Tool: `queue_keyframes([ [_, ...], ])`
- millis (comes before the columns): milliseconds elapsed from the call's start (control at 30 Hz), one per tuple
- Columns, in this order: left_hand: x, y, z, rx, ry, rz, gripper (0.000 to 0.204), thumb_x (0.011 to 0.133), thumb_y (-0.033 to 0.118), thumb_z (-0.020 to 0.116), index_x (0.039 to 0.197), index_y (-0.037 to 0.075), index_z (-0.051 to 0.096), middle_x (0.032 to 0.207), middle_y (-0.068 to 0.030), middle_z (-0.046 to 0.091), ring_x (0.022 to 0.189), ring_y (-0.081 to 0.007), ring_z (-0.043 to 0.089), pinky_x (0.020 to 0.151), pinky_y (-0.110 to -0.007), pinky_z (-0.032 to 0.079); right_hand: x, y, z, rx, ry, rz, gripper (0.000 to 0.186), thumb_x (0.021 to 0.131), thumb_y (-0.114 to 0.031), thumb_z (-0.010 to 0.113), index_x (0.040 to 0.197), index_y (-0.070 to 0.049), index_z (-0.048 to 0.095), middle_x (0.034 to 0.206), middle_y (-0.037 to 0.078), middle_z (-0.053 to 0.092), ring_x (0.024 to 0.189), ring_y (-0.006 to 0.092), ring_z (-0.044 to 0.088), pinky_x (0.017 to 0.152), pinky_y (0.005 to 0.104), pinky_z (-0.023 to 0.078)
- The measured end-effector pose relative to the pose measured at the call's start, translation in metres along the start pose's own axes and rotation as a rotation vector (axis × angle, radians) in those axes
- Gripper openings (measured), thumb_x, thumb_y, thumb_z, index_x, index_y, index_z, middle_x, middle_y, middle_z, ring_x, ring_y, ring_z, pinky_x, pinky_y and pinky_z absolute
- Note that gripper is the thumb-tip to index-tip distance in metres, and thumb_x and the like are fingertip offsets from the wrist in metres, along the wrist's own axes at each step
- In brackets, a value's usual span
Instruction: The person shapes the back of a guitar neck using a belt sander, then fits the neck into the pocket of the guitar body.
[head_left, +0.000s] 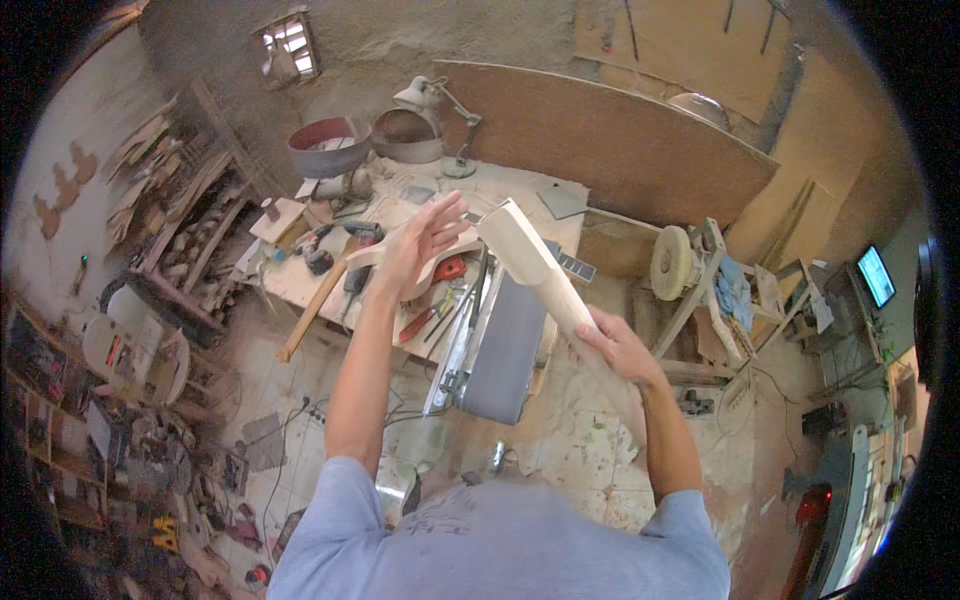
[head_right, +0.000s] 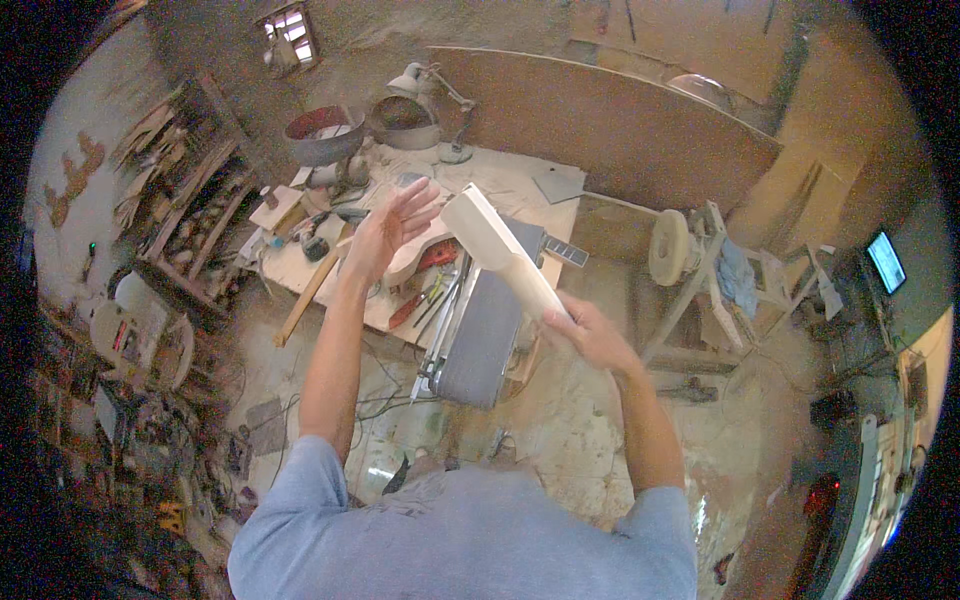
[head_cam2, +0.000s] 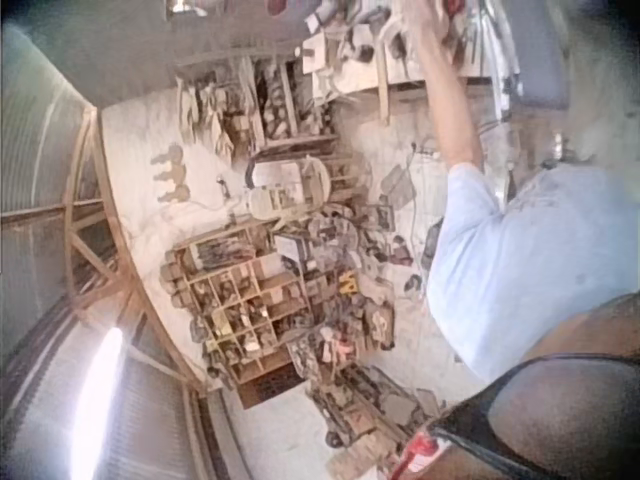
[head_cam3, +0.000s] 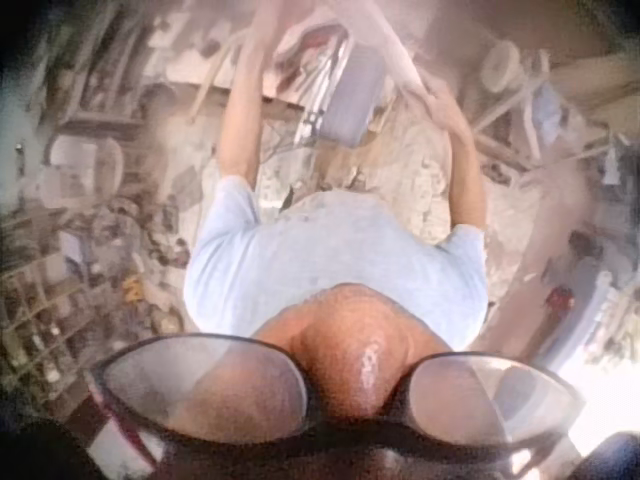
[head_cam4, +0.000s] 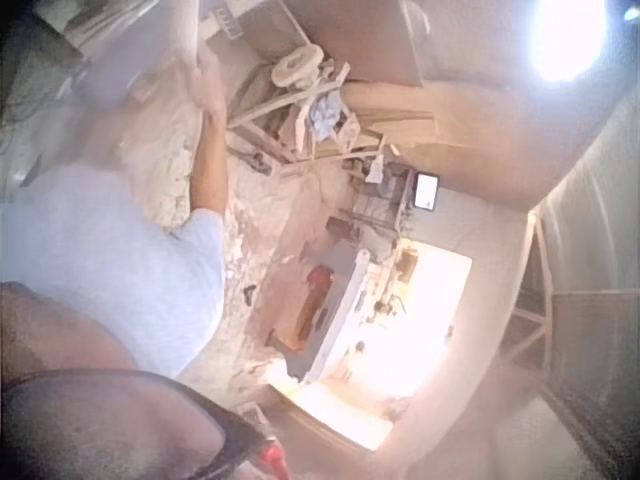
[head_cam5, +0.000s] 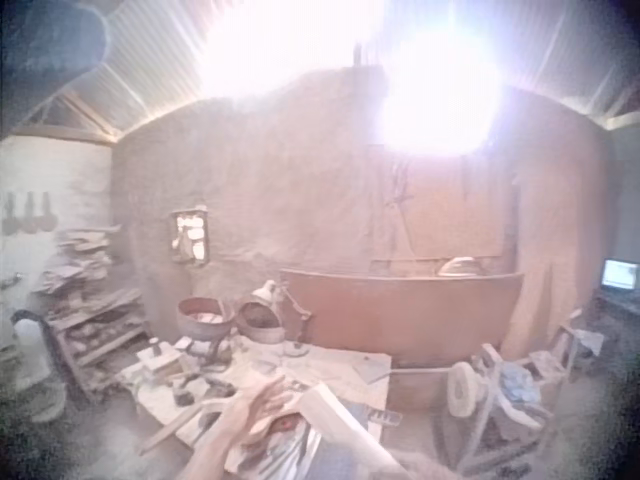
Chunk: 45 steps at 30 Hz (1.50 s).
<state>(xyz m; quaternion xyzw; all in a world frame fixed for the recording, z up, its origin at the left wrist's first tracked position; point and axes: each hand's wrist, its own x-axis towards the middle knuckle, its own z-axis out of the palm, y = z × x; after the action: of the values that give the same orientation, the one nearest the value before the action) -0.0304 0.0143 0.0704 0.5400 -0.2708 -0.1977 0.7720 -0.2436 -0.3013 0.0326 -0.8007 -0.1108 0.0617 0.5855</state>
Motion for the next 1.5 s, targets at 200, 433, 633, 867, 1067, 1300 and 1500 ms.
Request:
queue_keyframes([
  [200,-0.054,0.003,0.028,-0.133,-0.060,0.006,0.078,0.105,0.057,0.046,0.160,0.005,0.029,0.152,-0.0171,0.051,0.131,-0.0290,0.058,0.111,-0.042,0.046,-0.031,-0.037,0.085,0.552,0.023,0.135,0.053,0.108,-0.038,0.052,0.147,-0.004,0.045,0.109,0.014,0.070,0.086,0.0162,0.067,0.078,0.0322,0.056],
  [433,-0.124,-0.015,0.005,-0.254,-0.289,0.001,0.068,0.104,0.049,0.057,0.153,0.006,0.038,0.145,-0.0140,0.057,0.130,-0.0256,0.059,0.109,-0.039,0.048,-0.037,-0.056,0.209,0.676,0.123,0.159,0.054,0.108,-0.038,0.052,0.148,-0.003,0.043,0.111,0.015,0.070,0.087,0.0176,0.068,0.078,0.0336,0.058],
  [633,-0.178,0.011,0.002,-0.391,-0.330,-0.050,0.067,0.096,0.024,0.072,0.147,-0.003,0.039,0.140,-0.0219,0.060,0.120,-0.0316,0.066,0.100,-0.046,0.056,-0.046,-0.050,0.288,0.666,0.238,0.135,0.050,0.107,-0.035,0.052,0.144,-0.001,0.048,0.112,0.013,0.071,0.091,0.0174,0.069,0.080,0.0350,0.058],
  [867,-0.227,0.029,0.017,-0.340,-0.342,-0.089,0.064,0.093,0.015,0.074,0.147,0.002,0.040,0.141,-0.0262,0.058,0.123,-0.0398,0.064,0.104,-0.051,0.053,-0.073,-0.028,0.319,0.610,0.251,0.083,0.045,0.104,-0.036,0.056,0.128,0.002,0.062,0.107,0.012,0.072,0.091,0.0197,0.071,0.082,0.0362,0.058],
  [1067,-0.252,0.044,0.028,-0.330,-0.356,-0.066,0.061,0.095,0.011,0.070,0.147,0.003,0.040,0.142,-0.0265,0.057,0.125,-0.0391,0.063,0.105,-0.052,0.053,-0.088,-0.027,0.322,0.660,0.188,0.069,0.048,0.101,-0.040,0.061,0.119,0.004,0.067,0.102,0.012,0.073,0.090,0.0207,0.071,0.081,0.0364,0.058],
  [1300,-0.263,0.050,0.049,-0.324,-0.404,-0.081,0.065,0.095,0.016,0.073,0.148,-0.002,0.040,0.144,-0.0269,0.056,0.128,-0.0378,0.061,0.106,-0.051,0.051,-0.110,-0.041,0.319,0.614,0.195,0.056,0.060,0.093,-0.053,0.071,0.113,0.004,0.068,0.102,0.017,0.073,0.086,0.0230,0.071,0.078,0.0379,0.058],
  [1500,-0.278,0.064,0.106,-0.264,-0.563,-0.129,0.065,0.097,0.021,0.072,0.148,-0.003,0.041,0.144,-0.0252,0.056,0.131,-0.0321,0.059,0.107,-0.046,0.051,-0.161,-0.079,0.294,0.542,0.141,0.159,0.038,0.088,-0.026,0.081,0.116,-0.003,0.070,0.106,0.007,0.073,0.100,0.0181,0.069,0.088,0.0348,0.056],
])
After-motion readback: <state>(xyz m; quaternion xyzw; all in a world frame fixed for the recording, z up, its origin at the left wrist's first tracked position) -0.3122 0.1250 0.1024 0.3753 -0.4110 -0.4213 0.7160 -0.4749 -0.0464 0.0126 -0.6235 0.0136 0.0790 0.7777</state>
